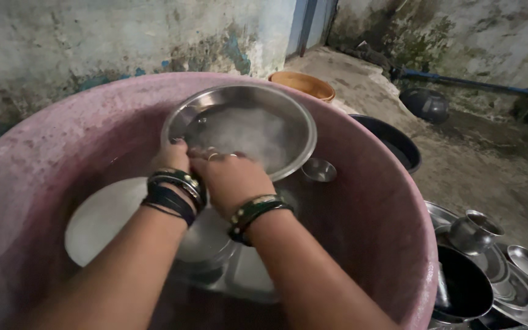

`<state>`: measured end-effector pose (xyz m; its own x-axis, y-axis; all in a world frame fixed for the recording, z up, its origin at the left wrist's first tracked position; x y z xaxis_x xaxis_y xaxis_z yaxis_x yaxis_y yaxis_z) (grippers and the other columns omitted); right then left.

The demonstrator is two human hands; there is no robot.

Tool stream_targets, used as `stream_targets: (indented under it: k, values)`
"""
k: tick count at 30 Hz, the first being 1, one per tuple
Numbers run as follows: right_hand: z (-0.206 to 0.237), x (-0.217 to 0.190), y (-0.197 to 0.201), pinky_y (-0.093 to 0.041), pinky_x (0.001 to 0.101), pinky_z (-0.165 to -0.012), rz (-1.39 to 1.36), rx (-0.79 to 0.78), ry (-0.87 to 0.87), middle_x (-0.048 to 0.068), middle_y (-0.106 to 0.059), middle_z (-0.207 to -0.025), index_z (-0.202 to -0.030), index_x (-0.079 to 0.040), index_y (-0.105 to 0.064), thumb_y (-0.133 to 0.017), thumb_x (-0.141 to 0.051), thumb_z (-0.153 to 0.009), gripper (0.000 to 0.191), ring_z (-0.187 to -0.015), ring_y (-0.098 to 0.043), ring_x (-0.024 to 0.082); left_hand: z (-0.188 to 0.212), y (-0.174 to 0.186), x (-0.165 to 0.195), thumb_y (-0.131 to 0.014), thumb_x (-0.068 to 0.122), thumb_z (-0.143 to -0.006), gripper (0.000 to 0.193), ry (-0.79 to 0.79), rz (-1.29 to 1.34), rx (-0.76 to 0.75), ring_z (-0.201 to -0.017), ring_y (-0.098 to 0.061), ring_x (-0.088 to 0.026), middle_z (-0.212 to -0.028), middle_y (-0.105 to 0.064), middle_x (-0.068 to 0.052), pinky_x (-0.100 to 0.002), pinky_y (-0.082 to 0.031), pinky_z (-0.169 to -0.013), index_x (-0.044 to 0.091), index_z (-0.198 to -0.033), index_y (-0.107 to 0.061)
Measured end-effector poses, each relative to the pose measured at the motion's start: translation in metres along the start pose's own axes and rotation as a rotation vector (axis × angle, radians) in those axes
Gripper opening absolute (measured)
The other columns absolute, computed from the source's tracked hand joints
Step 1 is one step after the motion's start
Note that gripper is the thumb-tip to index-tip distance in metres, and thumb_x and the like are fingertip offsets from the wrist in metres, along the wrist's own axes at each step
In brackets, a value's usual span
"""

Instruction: The person washes dishes by hand in a large pink basin filled with water. They scrub a steel bowl, dip it into a red-and-white rinse basin, then scrub steel plates and a white ceramic plate one at a time, rubbing each surface with their hands and rinsing.

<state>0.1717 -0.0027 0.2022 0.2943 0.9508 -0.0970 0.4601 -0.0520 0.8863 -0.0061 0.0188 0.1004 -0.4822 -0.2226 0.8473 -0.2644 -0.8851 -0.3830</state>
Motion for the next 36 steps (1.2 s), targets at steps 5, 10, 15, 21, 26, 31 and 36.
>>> stream_targets:
  k: [5,10,15,21,26,31,36]
  values:
    - [-0.004,0.007,-0.004,-0.054,0.0484,-0.089,0.113,-0.143,-0.119,0.014,-0.073,-0.113,-0.12,-0.024,-0.068,-0.054,-0.009,-0.091,0.036,-0.103,-0.07,0.031,0.007,-0.005,0.001,-0.064,0.026,-0.092,0.04,0.007,0.176,-0.071,-0.091,-0.07,-0.028,-0.109,-0.071,-0.016,-0.044,-0.057,-0.082,-0.003,-0.119,-0.065]
    - [-0.001,0.0,0.016,-0.055,0.0462,-0.093,0.145,-0.093,0.015,0.012,-0.075,-0.104,-0.116,-0.03,-0.07,-0.056,-0.006,-0.084,0.042,-0.097,-0.072,0.032,-0.014,0.013,0.029,-0.065,0.019,-0.089,0.039,0.021,0.078,-0.158,-0.102,-0.069,-0.029,-0.122,-0.069,-0.013,-0.049,-0.054,-0.087,0.004,-0.125,-0.063]
    - [0.001,0.005,0.009,-0.055,0.0476,-0.088,-0.012,-0.298,-0.175,0.012,-0.074,-0.111,-0.13,-0.032,-0.064,-0.057,-0.007,-0.087,0.05,-0.105,-0.07,0.032,-0.019,0.019,0.038,-0.07,0.019,-0.09,0.052,0.148,0.14,-0.037,-0.12,-0.062,-0.029,-0.141,-0.057,-0.015,-0.05,-0.048,-0.101,0.008,-0.138,-0.055]
    - [0.002,0.021,-0.037,-0.051,0.0509,-0.093,0.116,0.117,0.256,0.007,-0.07,-0.139,-0.145,-0.031,-0.053,-0.07,-0.024,-0.072,0.075,-0.117,-0.07,0.028,-0.02,0.028,0.053,-0.066,0.031,-0.097,0.047,-0.109,-0.517,0.029,-0.122,-0.066,-0.031,-0.135,-0.066,-0.021,-0.048,-0.049,-0.103,-0.004,-0.13,-0.064]
    - [-0.003,0.027,-0.051,-0.051,0.0533,-0.091,-0.203,-0.285,-0.129,0.016,-0.071,-0.123,-0.138,-0.022,-0.056,-0.058,-0.01,-0.092,0.048,-0.11,-0.069,0.038,0.011,0.022,0.069,-0.073,0.046,-0.084,0.063,-0.2,-0.628,0.136,-0.117,-0.067,-0.03,-0.128,-0.069,-0.021,-0.042,-0.049,-0.1,-0.003,-0.124,-0.068]
    - [-0.004,0.014,-0.025,-0.052,0.0505,-0.088,-0.321,-0.24,-0.342,0.016,-0.072,-0.111,-0.123,-0.02,-0.063,-0.061,-0.01,-0.087,0.037,-0.106,-0.067,0.039,0.046,0.017,0.077,-0.065,0.072,-0.082,0.086,-0.3,-0.589,0.157,-0.116,-0.067,-0.029,-0.125,-0.07,-0.02,-0.04,-0.048,-0.1,-0.004,-0.123,-0.069]
    - [-0.005,0.022,-0.026,-0.055,0.0425,-0.086,-0.609,-0.016,-0.373,0.011,-0.078,-0.103,-0.114,-0.012,-0.067,-0.07,-0.013,-0.087,0.027,-0.099,-0.075,0.028,0.018,-0.005,0.059,-0.042,0.067,-0.094,0.079,-0.504,-0.137,-0.095,-0.114,-0.067,-0.035,-0.124,-0.071,-0.02,-0.042,-0.051,-0.096,-0.002,-0.128,-0.065]
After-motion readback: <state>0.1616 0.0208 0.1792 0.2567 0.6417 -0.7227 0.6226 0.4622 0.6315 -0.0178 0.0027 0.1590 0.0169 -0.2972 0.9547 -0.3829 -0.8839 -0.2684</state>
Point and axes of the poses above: each hand's wrist, its own z-axis away from the middle knuckle, its own y-axis out of the back of the hand, x = y × z, the point moved 2 cm from there along -z, towards the middle knuckle
